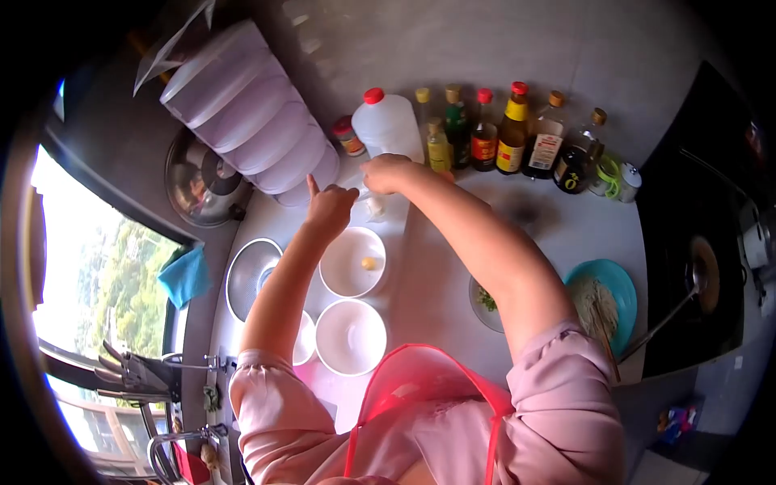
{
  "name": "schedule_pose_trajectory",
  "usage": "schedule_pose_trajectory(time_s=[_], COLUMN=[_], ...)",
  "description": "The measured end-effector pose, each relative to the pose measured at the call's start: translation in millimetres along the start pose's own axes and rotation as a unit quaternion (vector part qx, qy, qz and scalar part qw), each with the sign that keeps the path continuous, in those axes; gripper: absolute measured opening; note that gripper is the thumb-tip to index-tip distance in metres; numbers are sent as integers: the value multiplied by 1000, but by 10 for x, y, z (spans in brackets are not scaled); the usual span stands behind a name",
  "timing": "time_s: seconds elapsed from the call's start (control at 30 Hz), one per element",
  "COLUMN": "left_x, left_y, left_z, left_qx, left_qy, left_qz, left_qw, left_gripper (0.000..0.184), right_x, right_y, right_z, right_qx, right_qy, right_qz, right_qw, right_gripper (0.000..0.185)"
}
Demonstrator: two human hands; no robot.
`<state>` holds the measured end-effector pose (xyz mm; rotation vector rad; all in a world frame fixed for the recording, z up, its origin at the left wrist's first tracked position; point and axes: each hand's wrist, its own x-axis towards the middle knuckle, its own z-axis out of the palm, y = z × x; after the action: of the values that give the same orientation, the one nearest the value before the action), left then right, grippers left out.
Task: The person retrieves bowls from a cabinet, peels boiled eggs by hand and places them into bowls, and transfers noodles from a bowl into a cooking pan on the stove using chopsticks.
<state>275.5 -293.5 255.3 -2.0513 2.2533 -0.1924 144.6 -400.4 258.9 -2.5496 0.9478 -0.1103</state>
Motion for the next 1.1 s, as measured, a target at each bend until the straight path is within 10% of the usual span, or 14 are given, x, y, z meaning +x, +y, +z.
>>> schedule_pose_trajectory(time_s=[0.3, 0.57, 0.9, 1.1], left_x=[-273, -2286, -5681, -6911], left_y=[-332, -548, 184, 662], left_z=[145, -473, -359, 30], left_qx=[-147, -155, -183, -242], left_qy=[145, 128, -61, -60], left_qz=[9, -68, -413, -631], left_qw=[979, 977, 890, 735], left_gripper=[29, 26, 24, 31], right_x=[181, -51, -1398, -1977], right_y=[51, -172, -1605, -1853], right_z=[363, 392, 604, 1088], right_qx=[76, 298, 499, 470], right_qy=[106, 233, -88, -209], right_qz=[-106, -163, -206, -206], right_qw=[986, 911, 837, 833], right_gripper=[50, 33, 24, 21])
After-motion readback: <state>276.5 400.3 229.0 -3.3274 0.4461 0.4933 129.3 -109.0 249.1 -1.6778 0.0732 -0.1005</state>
